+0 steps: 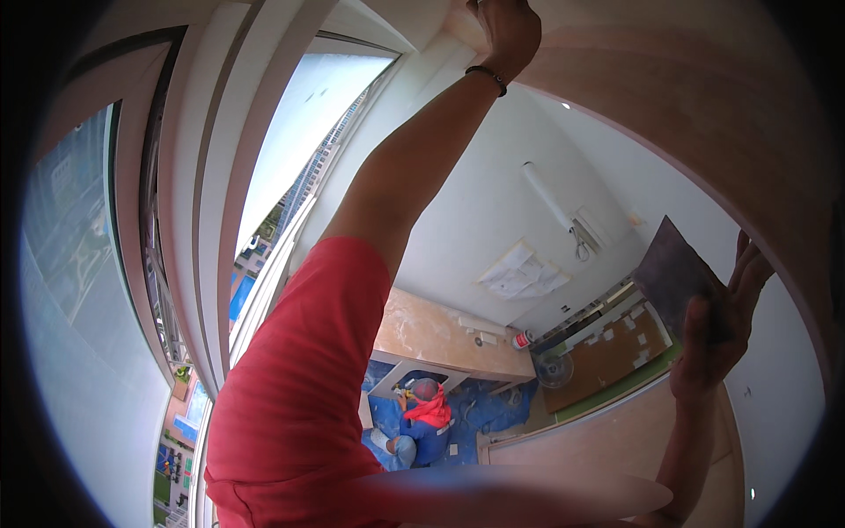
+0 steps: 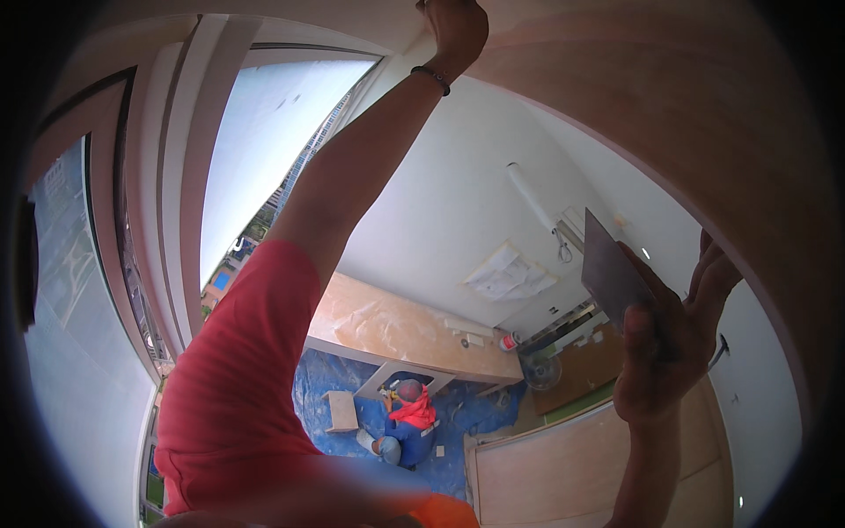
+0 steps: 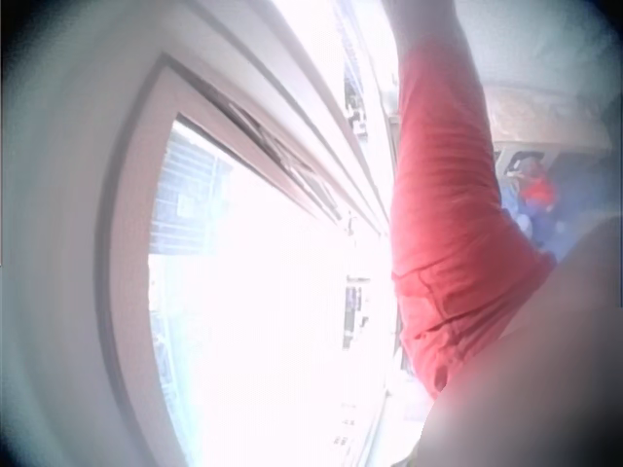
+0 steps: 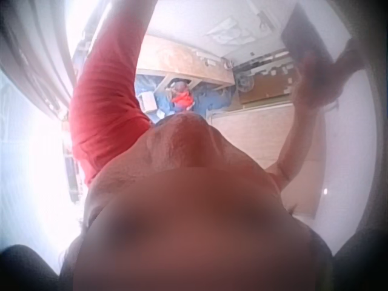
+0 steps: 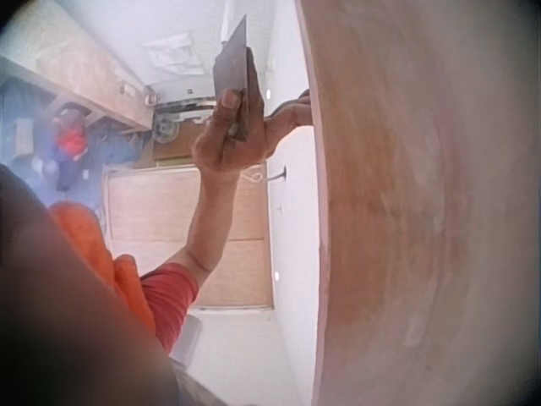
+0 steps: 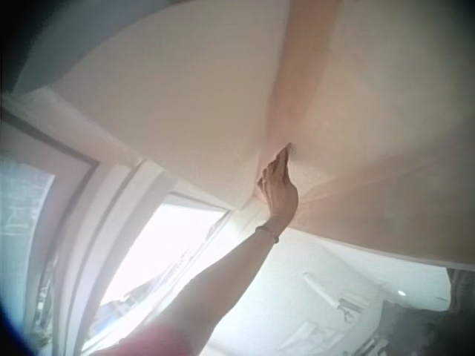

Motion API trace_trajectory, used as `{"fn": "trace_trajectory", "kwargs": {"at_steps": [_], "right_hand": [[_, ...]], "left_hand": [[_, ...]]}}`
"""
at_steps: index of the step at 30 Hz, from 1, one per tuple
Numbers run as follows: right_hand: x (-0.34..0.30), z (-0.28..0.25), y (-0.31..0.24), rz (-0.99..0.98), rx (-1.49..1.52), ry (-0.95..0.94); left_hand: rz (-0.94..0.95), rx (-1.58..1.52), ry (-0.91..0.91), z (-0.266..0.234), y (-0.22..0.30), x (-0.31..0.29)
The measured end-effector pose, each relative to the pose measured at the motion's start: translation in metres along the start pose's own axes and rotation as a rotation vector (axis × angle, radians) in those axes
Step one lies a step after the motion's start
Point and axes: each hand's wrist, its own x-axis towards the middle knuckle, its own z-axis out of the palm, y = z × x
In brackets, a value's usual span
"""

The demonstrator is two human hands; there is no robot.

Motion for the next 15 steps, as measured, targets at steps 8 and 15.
{"fn": "trace_trajectory", "kwargs": {"at_steps": [8,15], "right_hand": [[-0.002,-0.003,-0.001,0.02,0.01,0.004],[0.0,-0.005,-0.003,0.033,-0.02,-0.022]], "left_hand": [[-0.052,-0.045,0.248,0.013,0.012,0.016],[-0.002,-0.051,0.124,-0.001,0.0,0.001]]}}
